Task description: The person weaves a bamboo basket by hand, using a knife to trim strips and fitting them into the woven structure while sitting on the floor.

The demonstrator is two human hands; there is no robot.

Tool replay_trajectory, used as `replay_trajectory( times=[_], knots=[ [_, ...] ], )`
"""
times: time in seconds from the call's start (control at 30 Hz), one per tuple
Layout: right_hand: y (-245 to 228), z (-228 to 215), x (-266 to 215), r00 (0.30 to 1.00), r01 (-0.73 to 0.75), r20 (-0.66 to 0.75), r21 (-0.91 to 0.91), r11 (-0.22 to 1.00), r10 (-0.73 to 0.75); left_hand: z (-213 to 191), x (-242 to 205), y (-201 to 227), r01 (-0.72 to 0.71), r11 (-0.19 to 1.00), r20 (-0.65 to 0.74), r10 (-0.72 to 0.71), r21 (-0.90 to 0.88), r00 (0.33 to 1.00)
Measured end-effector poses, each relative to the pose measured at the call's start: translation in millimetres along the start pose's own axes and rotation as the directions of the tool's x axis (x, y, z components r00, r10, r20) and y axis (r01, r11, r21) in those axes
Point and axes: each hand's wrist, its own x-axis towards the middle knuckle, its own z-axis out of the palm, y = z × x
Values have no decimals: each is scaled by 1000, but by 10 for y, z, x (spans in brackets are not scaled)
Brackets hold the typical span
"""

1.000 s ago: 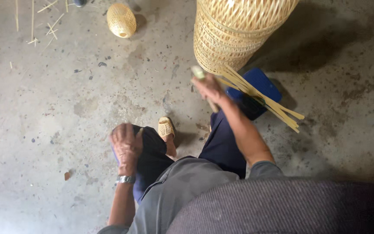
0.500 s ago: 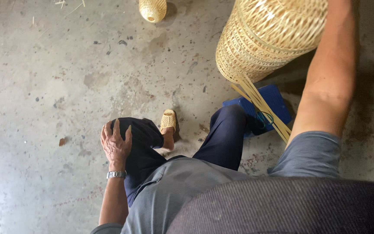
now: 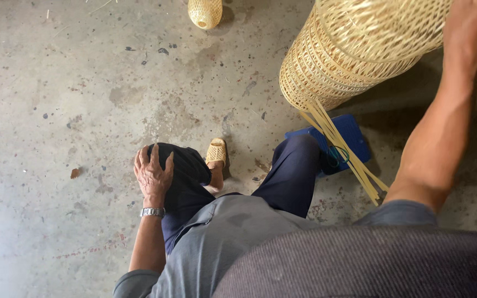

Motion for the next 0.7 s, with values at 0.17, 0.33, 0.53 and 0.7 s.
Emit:
replay_trajectory(
  times=[0.17, 0.33, 0.53, 0.7],
  knots=[
    [-904, -231, -738, 984, 173, -89, 233, 957, -157, -123, -5, 113, -40, 987, -136, 19, -153, 991],
    [-1781, 18, -1323, 991, 136, -73, 539, 831, -115, -318, 381, 513, 62, 567, -61, -195, -821, 979],
    [-2695, 505, -2105, 1000, -13, 27, 756, 655, -12, -904, 551, 730, -19, -106, -12, -67, -994, 998],
    [-2992, 547, -2503, 984, -163, 173, 782, 601, 41, -1133, 441, 715, 12, -350, 28, -38, -937, 999]
  ],
)
